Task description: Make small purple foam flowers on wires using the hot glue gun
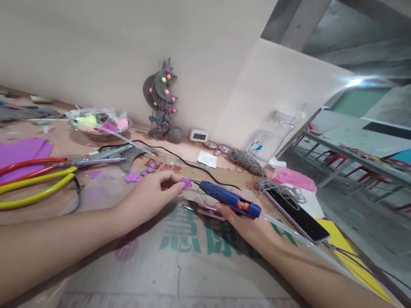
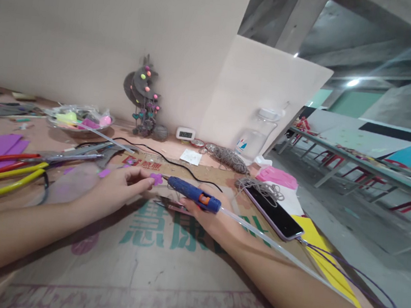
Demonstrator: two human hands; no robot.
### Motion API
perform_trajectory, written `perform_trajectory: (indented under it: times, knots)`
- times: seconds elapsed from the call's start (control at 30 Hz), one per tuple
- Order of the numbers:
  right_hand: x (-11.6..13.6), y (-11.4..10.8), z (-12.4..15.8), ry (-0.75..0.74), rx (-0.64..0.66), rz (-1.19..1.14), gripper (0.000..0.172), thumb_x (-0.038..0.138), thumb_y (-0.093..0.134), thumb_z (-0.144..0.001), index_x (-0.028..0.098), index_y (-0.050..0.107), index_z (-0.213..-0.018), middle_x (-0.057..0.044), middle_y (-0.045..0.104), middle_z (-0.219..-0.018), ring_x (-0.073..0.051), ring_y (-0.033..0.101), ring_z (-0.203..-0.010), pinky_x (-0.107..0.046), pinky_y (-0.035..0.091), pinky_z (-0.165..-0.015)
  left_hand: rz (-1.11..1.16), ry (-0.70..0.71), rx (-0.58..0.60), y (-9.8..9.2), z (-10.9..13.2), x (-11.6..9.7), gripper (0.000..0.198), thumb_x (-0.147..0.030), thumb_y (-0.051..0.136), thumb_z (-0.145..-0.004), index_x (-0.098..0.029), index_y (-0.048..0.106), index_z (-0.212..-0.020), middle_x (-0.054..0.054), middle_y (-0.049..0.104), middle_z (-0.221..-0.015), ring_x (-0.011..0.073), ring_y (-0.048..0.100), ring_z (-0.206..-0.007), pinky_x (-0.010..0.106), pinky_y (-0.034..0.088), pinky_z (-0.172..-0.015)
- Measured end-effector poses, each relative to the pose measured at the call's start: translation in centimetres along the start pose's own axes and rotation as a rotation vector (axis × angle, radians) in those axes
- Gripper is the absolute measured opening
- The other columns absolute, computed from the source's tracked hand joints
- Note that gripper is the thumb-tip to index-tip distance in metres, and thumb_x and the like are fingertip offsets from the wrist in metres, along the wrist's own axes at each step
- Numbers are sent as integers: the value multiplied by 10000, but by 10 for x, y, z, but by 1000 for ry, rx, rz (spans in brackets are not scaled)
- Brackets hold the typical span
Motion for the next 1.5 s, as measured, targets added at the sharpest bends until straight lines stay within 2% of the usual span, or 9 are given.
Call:
perform_trajectory:
  times: [0.2, 0.43, 0.6, 0.9, 1.07, 1.23, 1.5]
  knots:
    - [0, 0, -1, -8, 6, 1, 232, 410, 589, -760, 220, 643, -883, -28, 674, -799, -207, 628, -718, -313, 494, -632, 3, -4, -12, 0, 0, 3, 200, -345, 515, -797, -175, 595, -728, -21, 619, -704, 134, 531, -622, 229, 348, -566]
    - [6, 0, 0, -25, 21, -7, 216, 408, 578, -766, 208, 641, -819, -25, 667, -769, -199, 618, -706, -309, 489, -626, 28, -8, -23, -1, -1, 4, 197, -342, 524, -793, -169, 599, -733, -18, 615, -697, 139, 545, -658, 230, 367, -601]
    - [8, 2, -1, -52, 45, -27, 189, 396, 565, -774, 237, 634, -851, -20, 667, -811, -210, 623, -755, -325, 494, -657, 20, -18, -23, -1, -2, 5, 207, -356, 520, -790, -174, 606, -739, -10, 625, -711, 146, 544, -652, 236, 359, -583]
    - [9, -2, 2, -43, -6, -2, 170, 383, 591, -750, 222, 573, -699, 3, 597, -669, -170, 570, -618, -289, 444, -563, 22, -16, -24, -1, -3, 8, 197, -350, 517, -785, -176, 590, -728, -13, 621, -708, 150, 549, -672, 239, 372, -614]
    - [11, -2, 2, -46, -9, -4, 155, 385, 589, -753, 230, 592, -749, -3, 611, -699, -185, 581, -664, -297, 457, -577, 20, -25, -16, -1, -2, 5, 221, -367, 506, -792, -173, 592, -731, -12, 608, -701, 151, 546, -663, 239, 371, -611]
    - [11, -1, 2, 8, 8, 2, 151, 370, 593, -736, 221, 588, -713, -17, 624, -688, -189, 581, -649, -294, 465, -552, 28, -20, -3, 0, -2, 3, 241, -379, 504, -792, -167, 618, -768, -1, 607, -711, 162, 549, -687, 245, 374, -625]
    - [7, 2, 3, -36, 28, 5, 191, 395, 587, -758, 205, 598, -746, -5, 615, -675, -166, 571, -620, -278, 450, -556, 9, -21, 10, 1, -1, 2, 249, -374, 506, -798, -158, 628, -780, 3, 605, -706, 165, 549, -693, 247, 379, -625]
Point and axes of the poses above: each hand's wrist, its own z-axis away from the middle knuckle, its own y-axis out of the palm, x = y × z, the point moved 8 cm from there along -z, towards the middle knuckle
